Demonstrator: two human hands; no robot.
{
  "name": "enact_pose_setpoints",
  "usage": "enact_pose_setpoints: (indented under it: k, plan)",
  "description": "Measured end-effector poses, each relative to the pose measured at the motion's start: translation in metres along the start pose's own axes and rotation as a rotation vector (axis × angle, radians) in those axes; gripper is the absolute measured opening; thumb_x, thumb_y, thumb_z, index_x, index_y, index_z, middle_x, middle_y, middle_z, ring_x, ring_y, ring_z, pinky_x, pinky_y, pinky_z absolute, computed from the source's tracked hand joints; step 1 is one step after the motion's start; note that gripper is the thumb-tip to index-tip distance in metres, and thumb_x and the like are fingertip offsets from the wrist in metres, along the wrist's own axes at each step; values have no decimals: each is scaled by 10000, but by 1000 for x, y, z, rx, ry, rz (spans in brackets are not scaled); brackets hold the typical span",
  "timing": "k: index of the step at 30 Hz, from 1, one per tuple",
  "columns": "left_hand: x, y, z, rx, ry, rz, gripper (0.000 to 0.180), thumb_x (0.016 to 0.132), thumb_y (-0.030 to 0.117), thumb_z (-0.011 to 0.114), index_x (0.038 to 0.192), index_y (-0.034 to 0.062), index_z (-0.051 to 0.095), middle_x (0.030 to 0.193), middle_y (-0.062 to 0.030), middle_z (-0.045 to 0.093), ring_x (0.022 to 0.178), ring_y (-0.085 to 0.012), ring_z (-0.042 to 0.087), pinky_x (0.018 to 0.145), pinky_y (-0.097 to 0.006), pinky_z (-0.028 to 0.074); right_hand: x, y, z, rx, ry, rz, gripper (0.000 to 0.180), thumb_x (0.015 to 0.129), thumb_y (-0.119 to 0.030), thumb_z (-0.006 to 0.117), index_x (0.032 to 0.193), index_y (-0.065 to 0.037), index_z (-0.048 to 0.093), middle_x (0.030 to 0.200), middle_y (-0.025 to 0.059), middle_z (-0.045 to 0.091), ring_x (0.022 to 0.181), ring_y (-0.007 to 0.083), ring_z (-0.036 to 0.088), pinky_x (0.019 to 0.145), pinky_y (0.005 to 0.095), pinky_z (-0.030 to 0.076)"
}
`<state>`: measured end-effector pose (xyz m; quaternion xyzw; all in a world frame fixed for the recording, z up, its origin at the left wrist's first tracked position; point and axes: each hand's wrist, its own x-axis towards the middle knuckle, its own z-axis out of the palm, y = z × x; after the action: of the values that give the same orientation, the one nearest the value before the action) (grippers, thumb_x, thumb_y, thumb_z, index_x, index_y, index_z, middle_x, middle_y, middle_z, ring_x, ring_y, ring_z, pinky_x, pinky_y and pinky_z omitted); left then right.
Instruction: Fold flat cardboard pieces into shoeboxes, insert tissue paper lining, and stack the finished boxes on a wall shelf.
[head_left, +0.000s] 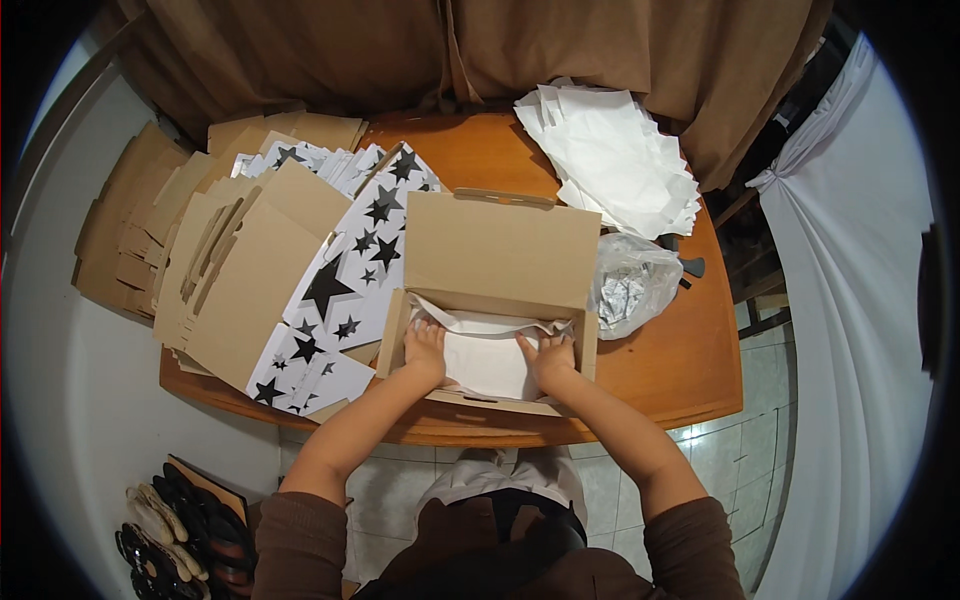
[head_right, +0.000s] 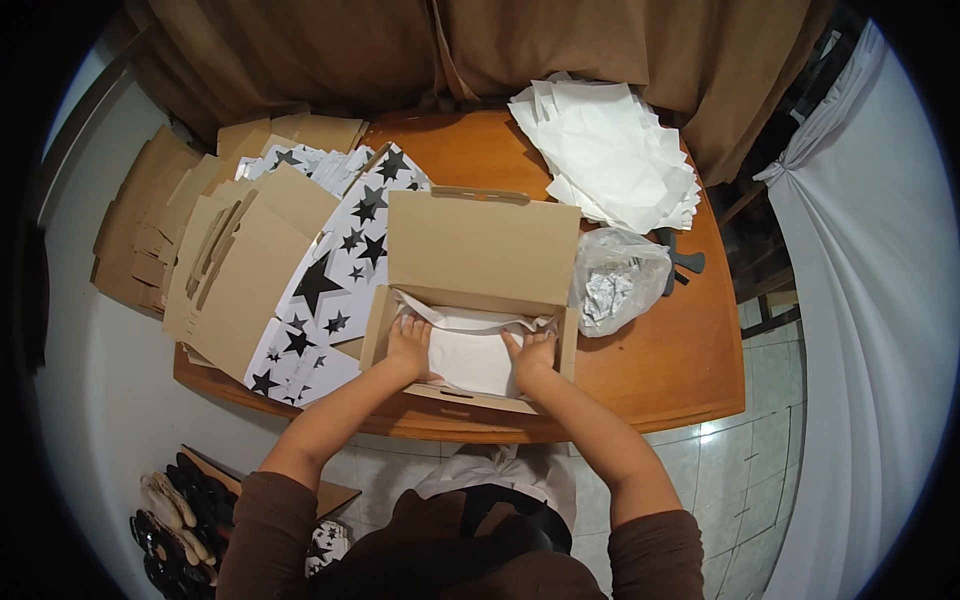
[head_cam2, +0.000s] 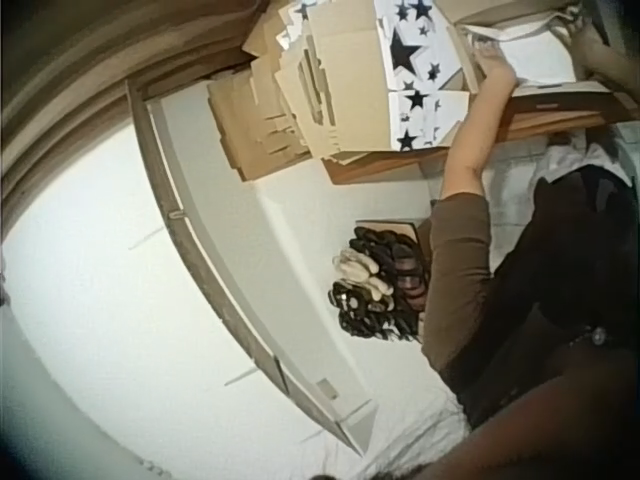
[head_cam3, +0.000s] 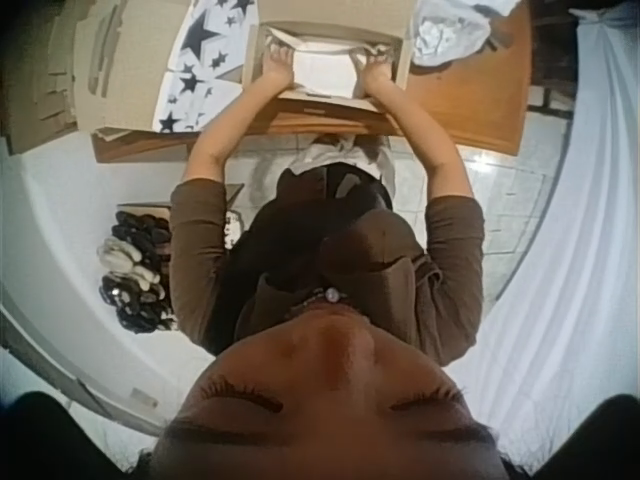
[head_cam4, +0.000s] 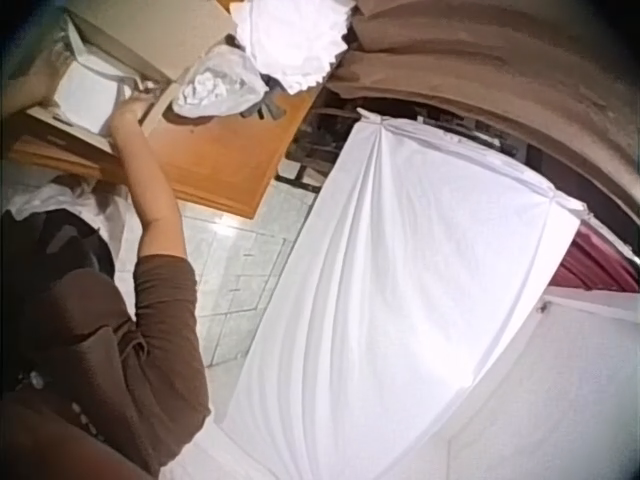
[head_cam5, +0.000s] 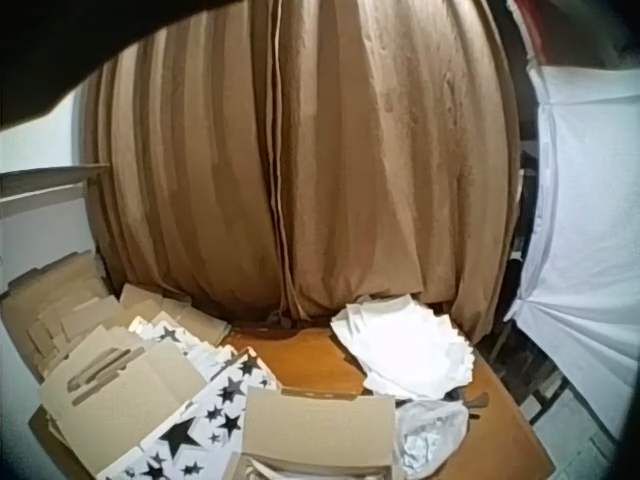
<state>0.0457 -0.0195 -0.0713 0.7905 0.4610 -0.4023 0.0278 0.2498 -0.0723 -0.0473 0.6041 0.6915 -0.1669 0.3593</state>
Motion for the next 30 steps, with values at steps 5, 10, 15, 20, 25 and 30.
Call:
enact_pose_setpoints:
  k: [5,10,15,20,25,30]
  plan:
    - [-2,-5,-5,-15,-31,3,1262,613,820,571,1488,44,98,1560,-100,119,1444,-261,63,1152,-450,-5,13,17,15,41,36,-66,1171,658,-424,805,1508,-285,11,1514,136,257,1359,315,289,1092,469,231]
    - [-9,10,-10,-130,-95,-59,1320,583,832,587,1490,46,36,1567,-95,67,1446,-247,31,1162,-396,-17,9,43,5,-77,84,-170,1190,636,-388,827,1507,-282,22,1500,130,284,1346,308,313,1090,446,254]
    - [-4,37,-55,-187,-116,-91,829,733,670,610,1319,92,510,1305,-100,557,1227,-262,504,1047,-481,306,35,81,30,36,421,-354,439,797,-186,622,1229,-142,552,1143,137,607,993,350,616,829,430,500]
    - [-69,76,-153,-508,283,77,409,863,422,562,1072,83,656,976,-130,686,958,-299,643,769,-431,497,-41,132,-30,345,668,-642,95,786,-76,546,805,-26,624,921,199,638,805,360,640,681,461,517]
    - [-38,139,-167,-788,883,183,291,840,299,604,1003,58,612,925,-154,627,862,-338,618,741,-451,488,-23,192,-6,79,944,-105,63,774,-86,588,779,-41,633,843,144,630,771,276,653,686,393,525]
    - [-28,172,-168,-881,944,115,299,825,234,636,1022,28,544,950,-146,533,905,-338,570,771,-435,466,-1,213,8,-4,932,-66,85,781,-94,591,832,-67,653,841,110,651,779,246,659,662,357,519]
